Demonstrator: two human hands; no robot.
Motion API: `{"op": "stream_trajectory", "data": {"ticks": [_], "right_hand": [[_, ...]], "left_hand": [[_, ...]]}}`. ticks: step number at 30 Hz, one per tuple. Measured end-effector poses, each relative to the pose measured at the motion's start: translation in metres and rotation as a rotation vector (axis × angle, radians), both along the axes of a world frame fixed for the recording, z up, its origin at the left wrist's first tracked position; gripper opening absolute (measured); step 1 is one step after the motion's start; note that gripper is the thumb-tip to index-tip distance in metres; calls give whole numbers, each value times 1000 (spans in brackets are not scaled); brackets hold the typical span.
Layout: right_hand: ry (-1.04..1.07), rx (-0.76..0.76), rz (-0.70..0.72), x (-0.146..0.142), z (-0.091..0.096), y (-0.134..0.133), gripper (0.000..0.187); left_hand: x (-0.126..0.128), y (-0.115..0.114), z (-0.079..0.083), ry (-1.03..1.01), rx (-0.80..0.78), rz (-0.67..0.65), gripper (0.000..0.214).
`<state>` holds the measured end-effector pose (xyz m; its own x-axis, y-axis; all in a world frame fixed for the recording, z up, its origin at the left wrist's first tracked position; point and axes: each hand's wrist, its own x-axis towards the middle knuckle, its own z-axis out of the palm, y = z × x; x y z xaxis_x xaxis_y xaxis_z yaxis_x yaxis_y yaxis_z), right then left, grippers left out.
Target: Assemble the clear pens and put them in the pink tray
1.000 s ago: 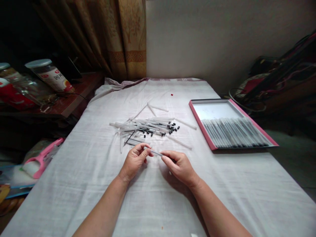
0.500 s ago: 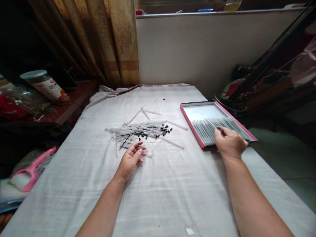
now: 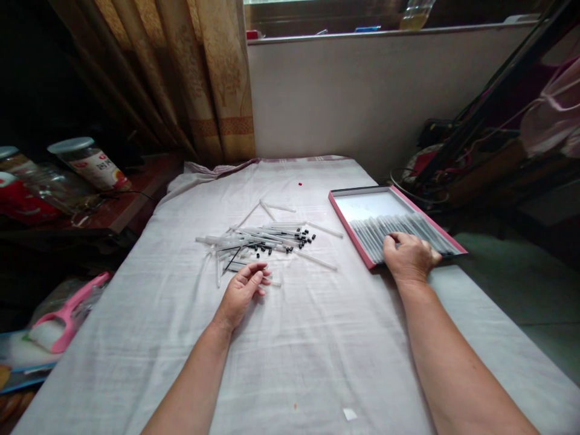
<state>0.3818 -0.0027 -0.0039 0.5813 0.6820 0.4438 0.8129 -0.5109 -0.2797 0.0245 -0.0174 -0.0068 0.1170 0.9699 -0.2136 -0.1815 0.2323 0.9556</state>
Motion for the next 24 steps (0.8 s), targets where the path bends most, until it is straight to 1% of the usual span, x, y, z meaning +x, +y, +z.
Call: {"op": "stream_trajectory", "data": {"ticks": [3,5,7,11,13,15,18,21,24], "right_hand": [[6,63,62,-10,3,-10,29],[2,92,156,-23,7,-17,29],[-2,97,289,-41,10,-23,28],[31,56,627,-83,11,-24,26],[77,21,735,-101,10,-20,26],[120,-28,747,-116,8,-15,26],[153,-119,675,-127,6,-10,26],[122,-171,602,-129,2,-13,27],[72,-180,543,-124,-6,-22,26]], "left_hand": [[0,0,1,-8,5,-5,46],[-1,-1,1,-24,7,-2,46],[-2,-1,1,-43,7,1,46],[-4,0,0,-81,5,-8,46],[-5,1,0,-105,2,-17,46],[-7,1,0,-129,0,-24,47],[-8,2,-1,-152,-2,-32,46],[-9,3,-2,-164,-15,-41,46],[-9,3,-2,-170,-24,-52,47]]}}
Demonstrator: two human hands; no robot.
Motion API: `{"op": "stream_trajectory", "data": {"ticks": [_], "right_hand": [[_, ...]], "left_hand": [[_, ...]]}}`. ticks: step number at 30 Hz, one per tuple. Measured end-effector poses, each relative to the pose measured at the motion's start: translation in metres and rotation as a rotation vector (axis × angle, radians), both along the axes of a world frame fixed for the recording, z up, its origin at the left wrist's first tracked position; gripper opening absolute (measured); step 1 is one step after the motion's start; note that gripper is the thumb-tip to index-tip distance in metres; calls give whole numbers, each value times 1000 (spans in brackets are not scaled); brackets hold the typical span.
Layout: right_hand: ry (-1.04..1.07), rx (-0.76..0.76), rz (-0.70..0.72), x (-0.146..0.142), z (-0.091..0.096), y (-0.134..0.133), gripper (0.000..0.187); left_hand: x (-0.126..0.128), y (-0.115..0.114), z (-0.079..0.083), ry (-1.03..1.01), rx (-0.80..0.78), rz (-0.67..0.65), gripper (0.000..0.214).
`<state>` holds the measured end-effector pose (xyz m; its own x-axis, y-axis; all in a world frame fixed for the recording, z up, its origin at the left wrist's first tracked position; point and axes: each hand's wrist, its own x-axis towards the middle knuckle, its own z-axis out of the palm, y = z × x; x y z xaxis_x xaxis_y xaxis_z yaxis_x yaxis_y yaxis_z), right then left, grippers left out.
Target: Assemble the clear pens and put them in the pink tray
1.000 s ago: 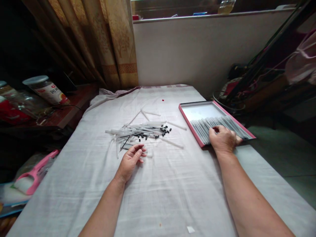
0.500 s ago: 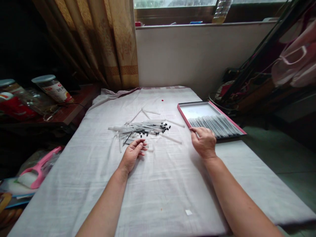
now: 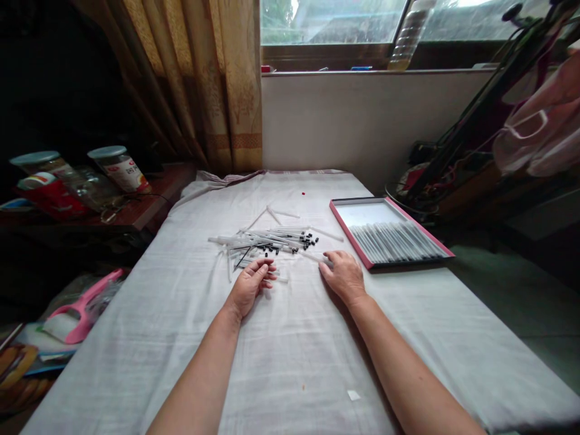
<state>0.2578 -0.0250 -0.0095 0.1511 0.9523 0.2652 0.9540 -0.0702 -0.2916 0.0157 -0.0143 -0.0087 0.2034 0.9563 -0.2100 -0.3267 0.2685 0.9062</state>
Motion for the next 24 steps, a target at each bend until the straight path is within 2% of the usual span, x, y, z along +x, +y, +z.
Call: {"op": "stream_trajectory", "data": {"ticks": [4,7,10,16,20,22,24], "right_hand": [[26,77,7,11,-13,-7,20],[195,190,118,14,-21,-7,24],[354,264,222,4,-24,-7,27],[484,244,435,-31,-20,-15,21],[514,207,499,-42,-13,-18,17],[561,194,488,-44,-9,-19,18],[636,178,476,-44,-6,-20,17]], "left_hand": [[1,-2,2,27,8,-6,46],[4,-5,4,92,38,0,42],[8,-8,2,177,78,-8,39],[15,-10,-8,263,133,11,42],[14,-7,-11,295,159,121,54],[11,-7,-8,387,261,180,52],[8,-10,-3,557,448,169,38]]}}
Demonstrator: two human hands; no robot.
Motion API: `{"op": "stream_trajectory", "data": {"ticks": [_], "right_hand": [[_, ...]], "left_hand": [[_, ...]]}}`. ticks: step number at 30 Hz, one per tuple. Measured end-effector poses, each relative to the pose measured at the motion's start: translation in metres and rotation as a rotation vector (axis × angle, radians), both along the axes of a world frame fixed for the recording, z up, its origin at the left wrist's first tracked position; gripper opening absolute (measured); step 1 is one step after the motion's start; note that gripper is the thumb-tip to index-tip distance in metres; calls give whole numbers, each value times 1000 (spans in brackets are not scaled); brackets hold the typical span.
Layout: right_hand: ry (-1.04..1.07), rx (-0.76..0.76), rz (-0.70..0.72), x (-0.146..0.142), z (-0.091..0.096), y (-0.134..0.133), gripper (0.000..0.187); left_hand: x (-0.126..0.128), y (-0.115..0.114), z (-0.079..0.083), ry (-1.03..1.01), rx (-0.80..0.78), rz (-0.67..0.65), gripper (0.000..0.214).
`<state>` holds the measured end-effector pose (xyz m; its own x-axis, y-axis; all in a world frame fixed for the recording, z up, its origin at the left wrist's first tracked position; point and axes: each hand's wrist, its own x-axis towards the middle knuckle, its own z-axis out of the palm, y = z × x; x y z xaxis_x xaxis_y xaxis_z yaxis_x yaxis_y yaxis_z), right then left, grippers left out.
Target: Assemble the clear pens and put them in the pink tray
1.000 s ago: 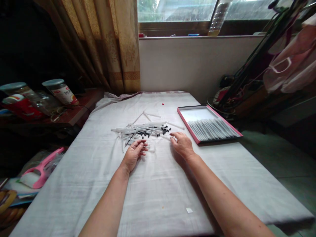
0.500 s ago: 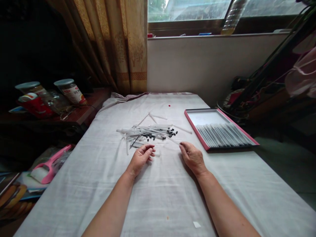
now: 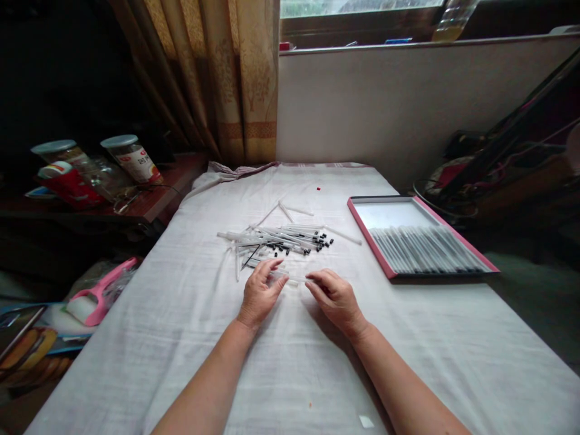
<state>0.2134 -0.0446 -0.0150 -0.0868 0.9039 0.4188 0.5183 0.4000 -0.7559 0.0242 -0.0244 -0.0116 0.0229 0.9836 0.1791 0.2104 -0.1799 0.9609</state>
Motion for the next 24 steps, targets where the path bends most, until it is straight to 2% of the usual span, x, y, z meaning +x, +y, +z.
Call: {"op": "stream_trajectory", "data": {"ticks": [3,6,8,11,13,15,19,24], "right_hand": [[111,-60,24,-2,2,-3,16],[211,-141,45,-4,1,-5,17],[288,-219,33,-2,0,-3,23],[294,-241,-30,3,-2,9,30],[134,-168,-63,5,-2,21,27],[-120,-120,-74,6,-2,34,23],[-531,-167,-144,0,2,56,27],[-675,-213,-258,-4,4,68,27]], "left_hand": [[0,-8,9,283,160,-124,25],[3,-13,12,362,173,-209,23],[3,-12,9,364,173,-186,21],[-4,-5,1,345,155,-3,18],[-10,1,-4,288,102,123,18],[-13,5,-7,236,54,175,18],[-14,7,-8,247,15,173,21],[-9,7,-7,385,81,97,22]]}}
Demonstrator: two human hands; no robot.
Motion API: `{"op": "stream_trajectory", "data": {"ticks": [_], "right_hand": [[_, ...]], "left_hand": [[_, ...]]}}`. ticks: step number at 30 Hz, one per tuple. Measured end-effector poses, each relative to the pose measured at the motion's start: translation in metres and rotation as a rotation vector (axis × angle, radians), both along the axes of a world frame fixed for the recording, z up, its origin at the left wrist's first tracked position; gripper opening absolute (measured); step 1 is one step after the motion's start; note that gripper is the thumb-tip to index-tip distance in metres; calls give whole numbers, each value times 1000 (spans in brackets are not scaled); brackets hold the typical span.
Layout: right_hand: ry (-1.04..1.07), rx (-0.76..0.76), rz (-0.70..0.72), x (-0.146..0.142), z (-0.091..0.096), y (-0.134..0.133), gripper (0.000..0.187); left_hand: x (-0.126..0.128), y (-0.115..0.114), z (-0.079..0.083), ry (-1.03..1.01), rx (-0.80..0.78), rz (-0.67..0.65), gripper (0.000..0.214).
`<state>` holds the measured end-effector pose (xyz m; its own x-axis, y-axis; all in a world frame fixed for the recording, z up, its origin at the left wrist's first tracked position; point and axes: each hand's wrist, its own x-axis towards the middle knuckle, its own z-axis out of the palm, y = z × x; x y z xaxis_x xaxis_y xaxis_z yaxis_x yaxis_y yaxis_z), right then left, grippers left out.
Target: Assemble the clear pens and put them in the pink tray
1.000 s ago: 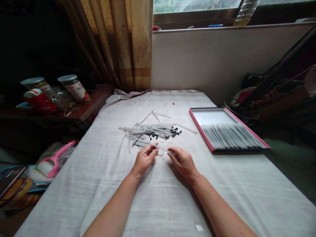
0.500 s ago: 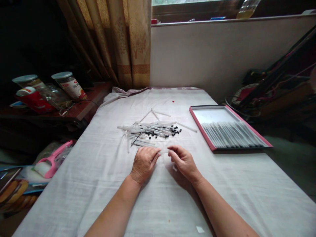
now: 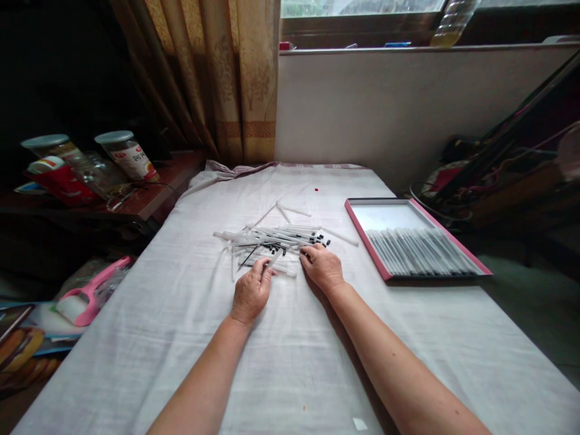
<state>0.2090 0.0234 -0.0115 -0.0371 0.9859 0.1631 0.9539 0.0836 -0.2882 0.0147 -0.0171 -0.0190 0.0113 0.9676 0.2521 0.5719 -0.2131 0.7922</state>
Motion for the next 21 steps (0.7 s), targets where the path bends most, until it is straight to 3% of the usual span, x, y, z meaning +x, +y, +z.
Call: {"op": "stream_trajectory", "data": {"ticks": [6,10,14,18,21], "right_hand": [[22,-2,28,-5,-2,8,24],[189,48,40,-1,-7,10,20],[616,179,5,12,-12,-3,19],[1167,191,-183,24,-10,-22,29],[1424,239,-296,30,-6,-28,35]], "left_hand": [[1,6,-3,57,-14,-61,20],[-1,8,-7,69,-4,-54,21],[-1,8,-9,105,31,-58,18],[0,6,-8,111,100,-101,19],[0,4,-7,116,152,-131,20]]}}
